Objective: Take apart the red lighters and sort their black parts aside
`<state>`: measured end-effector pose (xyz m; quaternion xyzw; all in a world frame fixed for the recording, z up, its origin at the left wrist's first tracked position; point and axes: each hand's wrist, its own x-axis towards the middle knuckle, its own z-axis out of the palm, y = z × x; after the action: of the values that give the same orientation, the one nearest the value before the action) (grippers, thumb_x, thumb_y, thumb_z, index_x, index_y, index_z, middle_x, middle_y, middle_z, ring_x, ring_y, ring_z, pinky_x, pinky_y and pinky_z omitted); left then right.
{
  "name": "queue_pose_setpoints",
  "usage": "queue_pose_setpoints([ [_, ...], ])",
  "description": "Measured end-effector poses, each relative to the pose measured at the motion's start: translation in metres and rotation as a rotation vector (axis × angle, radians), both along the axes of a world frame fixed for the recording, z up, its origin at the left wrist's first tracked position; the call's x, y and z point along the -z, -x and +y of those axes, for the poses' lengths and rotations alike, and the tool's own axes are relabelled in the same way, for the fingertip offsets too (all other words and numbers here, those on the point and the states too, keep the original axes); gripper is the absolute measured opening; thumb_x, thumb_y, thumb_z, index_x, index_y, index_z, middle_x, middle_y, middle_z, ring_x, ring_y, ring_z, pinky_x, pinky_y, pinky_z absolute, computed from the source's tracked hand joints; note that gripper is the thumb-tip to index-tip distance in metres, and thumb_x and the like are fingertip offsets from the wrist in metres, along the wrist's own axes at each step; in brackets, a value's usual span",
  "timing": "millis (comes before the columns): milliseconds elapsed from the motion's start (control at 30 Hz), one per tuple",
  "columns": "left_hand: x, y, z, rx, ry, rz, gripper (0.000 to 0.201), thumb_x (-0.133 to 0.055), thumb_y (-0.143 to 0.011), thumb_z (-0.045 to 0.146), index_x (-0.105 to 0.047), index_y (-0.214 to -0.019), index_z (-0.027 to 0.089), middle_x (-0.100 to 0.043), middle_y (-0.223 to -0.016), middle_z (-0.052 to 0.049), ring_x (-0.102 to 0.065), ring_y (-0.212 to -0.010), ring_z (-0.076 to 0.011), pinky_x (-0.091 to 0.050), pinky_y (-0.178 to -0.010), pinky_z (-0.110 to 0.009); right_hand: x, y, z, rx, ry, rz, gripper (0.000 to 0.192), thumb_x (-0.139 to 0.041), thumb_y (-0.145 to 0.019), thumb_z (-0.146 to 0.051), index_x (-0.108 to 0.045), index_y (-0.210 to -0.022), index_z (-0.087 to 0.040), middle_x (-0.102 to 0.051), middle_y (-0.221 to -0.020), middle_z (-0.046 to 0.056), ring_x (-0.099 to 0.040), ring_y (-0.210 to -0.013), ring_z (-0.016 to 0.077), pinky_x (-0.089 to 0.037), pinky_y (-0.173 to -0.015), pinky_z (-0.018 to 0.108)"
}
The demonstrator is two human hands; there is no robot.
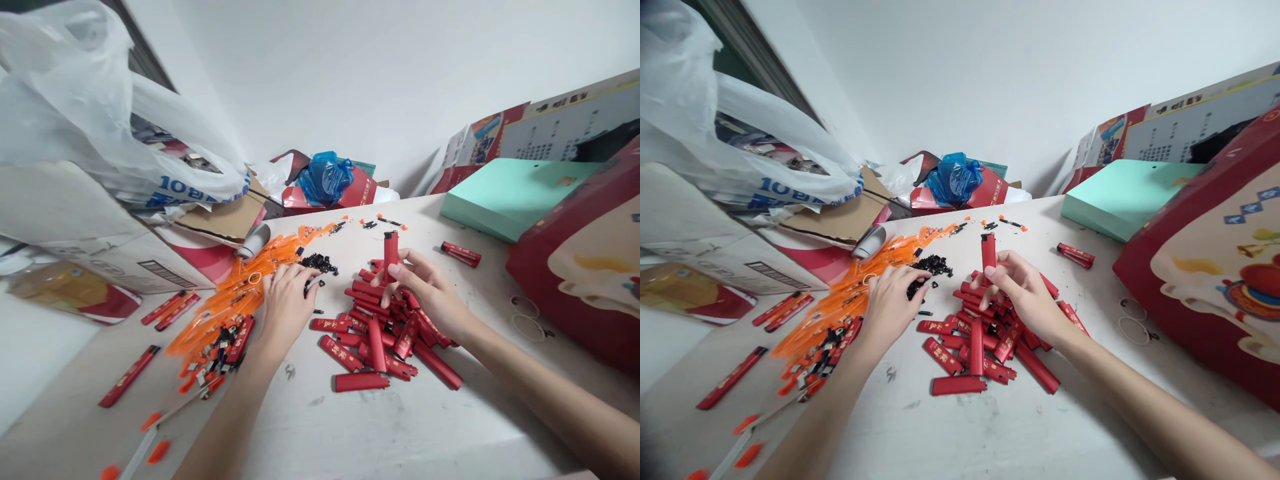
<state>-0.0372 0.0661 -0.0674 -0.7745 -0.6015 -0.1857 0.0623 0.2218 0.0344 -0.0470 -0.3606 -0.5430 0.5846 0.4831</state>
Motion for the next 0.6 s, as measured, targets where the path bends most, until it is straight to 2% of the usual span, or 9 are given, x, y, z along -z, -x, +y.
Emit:
queue_pose_setpoints([
  [167, 0.010, 0.000, 0.001, 0.024, 0.026, 0.094, 0.024, -0.062, -0.095, 0.027, -0.073, -0.116, 0.026, -0.072, -0.114, -0.007, -0.058, -0.110, -0.0315, -0.034, -0.095, -0.050, 0.001, 0.001, -0.001, -0.020, 0.005, 0.024, 0.018, -0.058, -0.099, -0.044, -0.055, -0.102, -0.027, -0.074, -0.108, 0.006, -0.067, -0.069, 0.0193, -0.054, -0.074, 0.042],
  [433, 0.012, -0.001, 0.000, 0.055, 0.042, 0.098, 0.015, -0.058, -0.097, 0.025, -0.073, -0.098, 0.025, -0.076, -0.103, -0.005, -0.058, -0.103, -0.0297, -0.032, -0.096, -0.050, 0.003, 0.001, 0.000, -0.056, -0.020, 0.001, 0.018, -0.059, -0.100, -0.043, -0.057, -0.101, -0.026, -0.069, -0.089, 0.001, -0.067, -0.067, 0.0176, -0.051, -0.069, 0.035],
  [600, 0.011, -0.002, 0.001, 0.066, 0.058, 0.052, 0.013, -0.059, -0.094, 0.022, -0.072, -0.093, 0.023, -0.077, -0.096, -0.005, -0.061, -0.100, -0.0280, -0.035, -0.096, -0.048, 0.003, 0.001, -0.001, -0.082, -0.017, -0.025, 0.020, -0.058, -0.100, -0.044, -0.056, -0.100, -0.024, -0.069, -0.090, 0.002, -0.066, -0.067, 0.0176, -0.051, -0.069, 0.036],
])
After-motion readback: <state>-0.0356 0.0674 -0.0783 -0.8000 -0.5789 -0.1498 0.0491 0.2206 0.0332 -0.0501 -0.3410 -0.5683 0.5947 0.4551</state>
